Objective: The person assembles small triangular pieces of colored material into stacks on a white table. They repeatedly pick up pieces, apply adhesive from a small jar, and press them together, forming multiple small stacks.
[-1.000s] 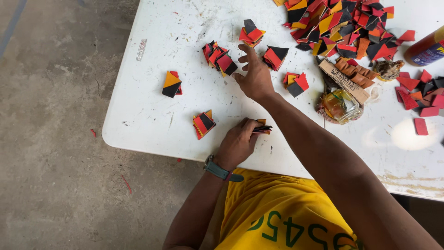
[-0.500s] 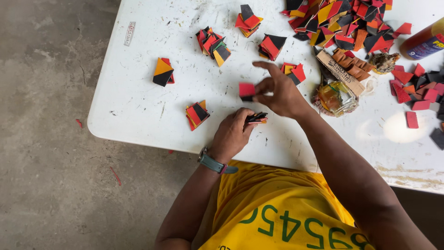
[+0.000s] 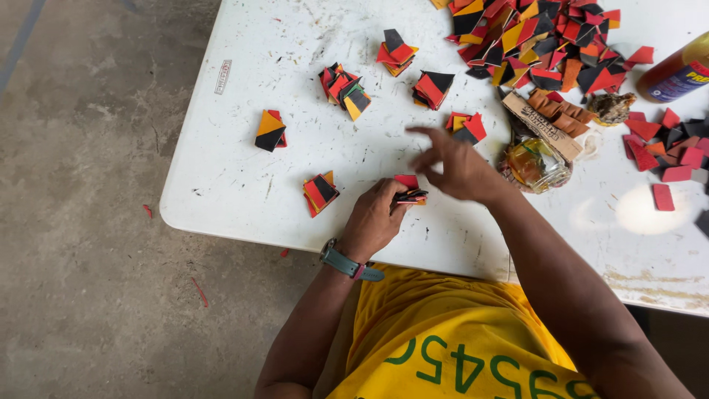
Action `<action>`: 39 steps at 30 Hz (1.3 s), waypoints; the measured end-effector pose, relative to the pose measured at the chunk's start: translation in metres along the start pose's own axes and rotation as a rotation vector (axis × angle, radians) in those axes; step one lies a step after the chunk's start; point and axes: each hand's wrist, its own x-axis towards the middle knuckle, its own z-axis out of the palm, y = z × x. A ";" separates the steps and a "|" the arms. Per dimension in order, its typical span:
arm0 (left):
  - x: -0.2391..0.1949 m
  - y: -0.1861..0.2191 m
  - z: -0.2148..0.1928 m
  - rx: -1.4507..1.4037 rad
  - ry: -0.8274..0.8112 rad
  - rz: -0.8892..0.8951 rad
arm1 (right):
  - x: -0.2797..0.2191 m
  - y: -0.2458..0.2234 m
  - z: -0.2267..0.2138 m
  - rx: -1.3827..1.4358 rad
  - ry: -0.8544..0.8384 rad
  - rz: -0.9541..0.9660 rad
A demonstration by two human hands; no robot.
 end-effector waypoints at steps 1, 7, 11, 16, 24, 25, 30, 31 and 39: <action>0.001 -0.001 0.000 0.003 -0.011 -0.001 | 0.015 0.001 0.001 0.029 0.072 -0.009; 0.001 0.002 -0.001 0.029 -0.005 0.044 | 0.116 0.002 0.045 -0.005 0.354 0.034; 0.004 0.005 -0.003 0.008 -0.008 0.051 | 0.141 0.008 0.061 -0.149 0.383 0.007; 0.003 0.004 -0.003 0.046 -0.018 0.030 | 0.144 0.010 0.067 -0.285 0.465 -0.053; 0.001 0.002 0.003 -0.040 0.033 -0.151 | 0.057 -0.002 0.004 0.113 0.140 0.115; 0.002 0.000 0.003 0.006 0.021 -0.107 | 0.042 -0.004 -0.003 0.083 0.101 0.120; -0.002 0.001 0.006 0.088 0.103 -0.016 | -0.002 -0.014 -0.008 0.099 -0.026 0.105; -0.003 0.002 0.007 0.101 0.133 -0.003 | -0.005 -0.016 -0.008 0.096 -0.043 0.113; 0.004 0.003 0.003 0.014 -0.014 -0.055 | -0.001 -0.024 -0.019 -0.018 -0.202 0.131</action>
